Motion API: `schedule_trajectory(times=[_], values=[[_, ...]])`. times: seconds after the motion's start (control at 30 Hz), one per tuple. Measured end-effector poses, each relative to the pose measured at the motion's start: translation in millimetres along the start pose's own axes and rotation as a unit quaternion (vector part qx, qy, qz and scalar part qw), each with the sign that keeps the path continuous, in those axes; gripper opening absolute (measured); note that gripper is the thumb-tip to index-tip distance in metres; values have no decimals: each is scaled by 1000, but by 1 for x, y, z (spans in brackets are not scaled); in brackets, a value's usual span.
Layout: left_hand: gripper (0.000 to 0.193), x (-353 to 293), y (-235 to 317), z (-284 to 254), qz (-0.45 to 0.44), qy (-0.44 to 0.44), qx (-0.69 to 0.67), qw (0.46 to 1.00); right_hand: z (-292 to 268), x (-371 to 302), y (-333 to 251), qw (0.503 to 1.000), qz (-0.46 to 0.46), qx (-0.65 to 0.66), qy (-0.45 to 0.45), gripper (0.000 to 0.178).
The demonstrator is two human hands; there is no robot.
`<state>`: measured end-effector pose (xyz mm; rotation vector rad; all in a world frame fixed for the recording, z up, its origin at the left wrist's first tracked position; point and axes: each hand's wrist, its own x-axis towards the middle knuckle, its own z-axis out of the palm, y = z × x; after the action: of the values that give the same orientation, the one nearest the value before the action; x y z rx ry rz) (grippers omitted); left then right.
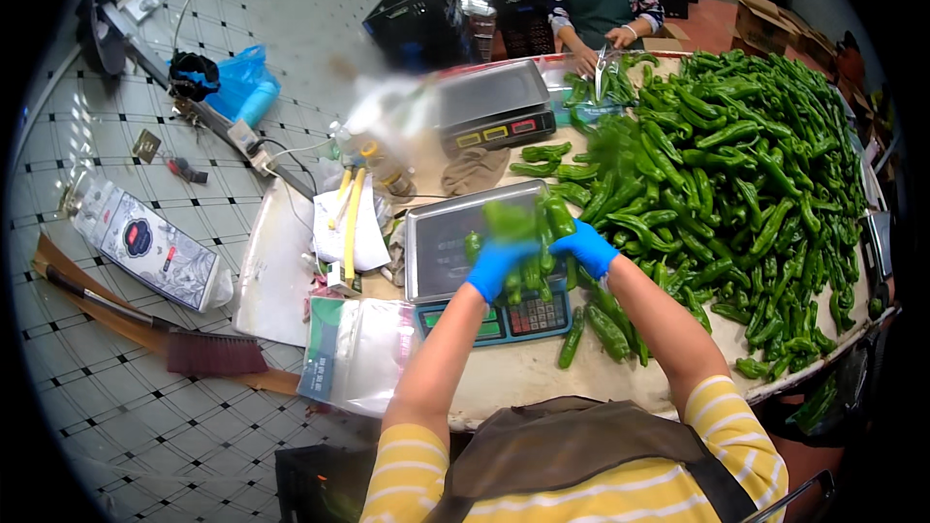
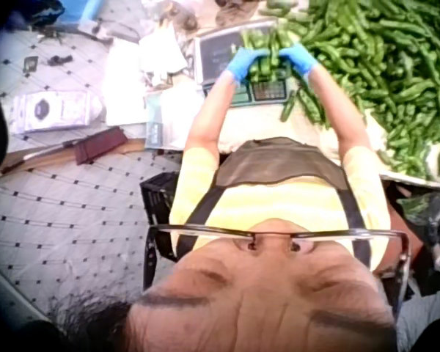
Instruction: The person picks green peppers from a large pile, places them on a digital scale, transfers them into a plastic bag, and sets the bag aside. The process repeats continuously with multiple peppers handled at once.
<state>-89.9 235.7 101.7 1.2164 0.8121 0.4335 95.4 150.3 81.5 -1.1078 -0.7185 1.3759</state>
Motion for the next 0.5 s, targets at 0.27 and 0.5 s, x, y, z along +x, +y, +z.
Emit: schedule_trajectory(times=[0.27,0.5], values=[[98,-39,-9,4,125,236,540,798,29,27,56,921,-156,-288,210,97],[89,-34,-53,-54,241,288,435,818,44,34,69,874,-280,-354,181,96]])
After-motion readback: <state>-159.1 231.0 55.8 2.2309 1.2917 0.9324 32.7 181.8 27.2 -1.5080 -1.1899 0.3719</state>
